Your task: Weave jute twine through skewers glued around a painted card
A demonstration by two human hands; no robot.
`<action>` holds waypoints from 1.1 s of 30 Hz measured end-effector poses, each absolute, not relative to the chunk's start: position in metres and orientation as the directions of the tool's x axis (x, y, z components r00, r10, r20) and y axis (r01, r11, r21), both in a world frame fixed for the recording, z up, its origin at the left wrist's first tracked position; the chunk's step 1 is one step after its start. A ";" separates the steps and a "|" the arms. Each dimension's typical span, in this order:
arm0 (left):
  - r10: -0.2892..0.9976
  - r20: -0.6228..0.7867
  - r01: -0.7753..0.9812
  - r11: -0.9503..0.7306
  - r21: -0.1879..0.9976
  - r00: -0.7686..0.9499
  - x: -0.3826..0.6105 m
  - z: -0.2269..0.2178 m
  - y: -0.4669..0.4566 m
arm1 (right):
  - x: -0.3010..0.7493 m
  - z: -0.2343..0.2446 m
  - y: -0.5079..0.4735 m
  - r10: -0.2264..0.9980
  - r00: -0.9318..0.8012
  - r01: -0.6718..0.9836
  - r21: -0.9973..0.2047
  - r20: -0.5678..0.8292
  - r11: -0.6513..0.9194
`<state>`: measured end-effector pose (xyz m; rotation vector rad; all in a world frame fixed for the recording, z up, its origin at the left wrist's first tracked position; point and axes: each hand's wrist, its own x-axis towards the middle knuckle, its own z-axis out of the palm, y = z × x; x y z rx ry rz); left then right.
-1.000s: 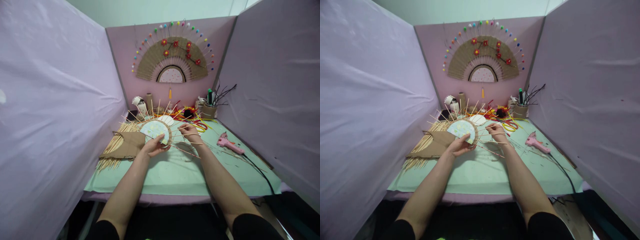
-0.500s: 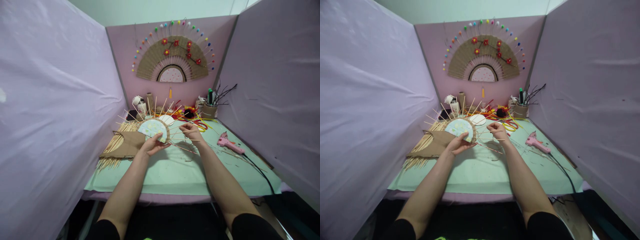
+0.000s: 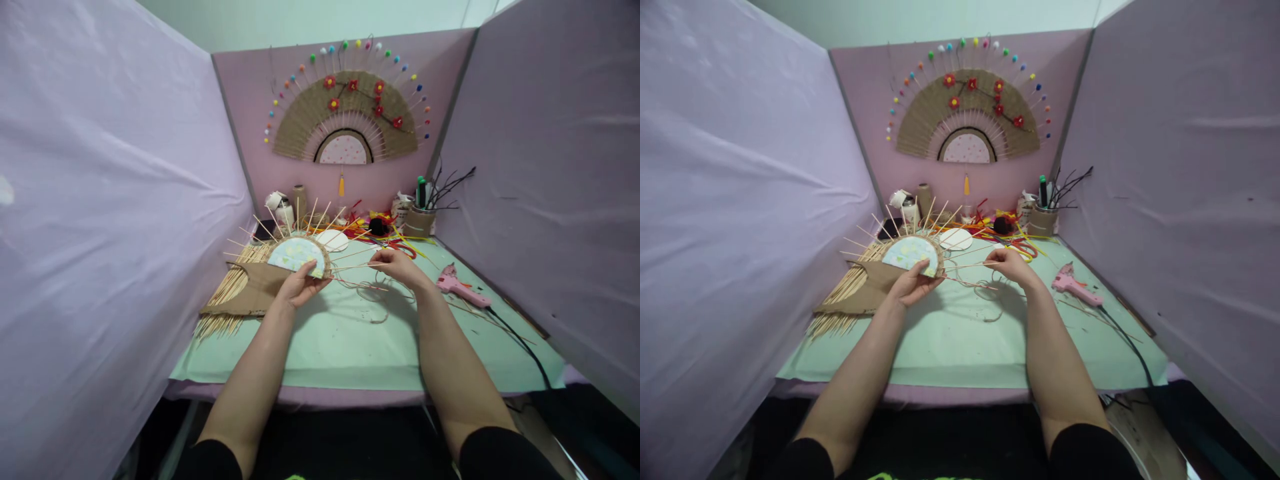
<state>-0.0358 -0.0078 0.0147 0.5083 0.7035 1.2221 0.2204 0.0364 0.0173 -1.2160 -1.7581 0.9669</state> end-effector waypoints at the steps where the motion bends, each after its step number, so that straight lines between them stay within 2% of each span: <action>1: 0.963 -0.212 -0.670 0.268 0.693 0.166 -0.036 0.015 -0.007 | 0.223 0.018 0.036 0.946 -0.283 0.378 -0.889 0.156 0.260; 7: 0.977 -0.200 -0.683 0.196 0.704 0.073 -0.035 0.015 -0.006 | 0.240 0.023 0.029 0.903 -0.428 0.413 -0.883 0.029 0.224; 11: 0.982 -0.181 -0.678 0.165 0.717 0.048 -0.034 0.014 -0.006 | 0.242 0.026 0.027 0.880 -0.470 0.194 -0.963 0.075 0.186; 15: 0.981 -0.183 -0.658 0.183 0.730 0.069 -0.035 0.013 -0.006 | 0.239 0.023 0.031 0.931 -0.319 0.032 -0.980 0.177 0.197; 21: 0.953 -0.202 -0.628 0.300 0.718 0.225 -0.035 0.014 -0.010 | 0.228 0.016 0.036 0.956 -0.242 0.191 -0.958 0.164 0.212; 24: 0.922 -0.238 -0.595 0.379 0.709 0.305 -0.030 0.015 -0.015 | 0.214 0.013 0.039 0.947 -0.173 0.259 -0.915 0.272 0.310; 28: 0.867 -0.295 -0.507 0.479 0.717 0.402 -0.019 0.014 -0.023 | 0.196 0.006 0.045 0.914 -0.012 0.221 -0.890 0.407 0.399; 33: 0.852 -0.269 -0.464 0.480 0.744 0.450 -0.016 0.014 -0.027 | 0.191 0.001 0.047 0.914 0.003 0.186 -0.899 0.405 0.398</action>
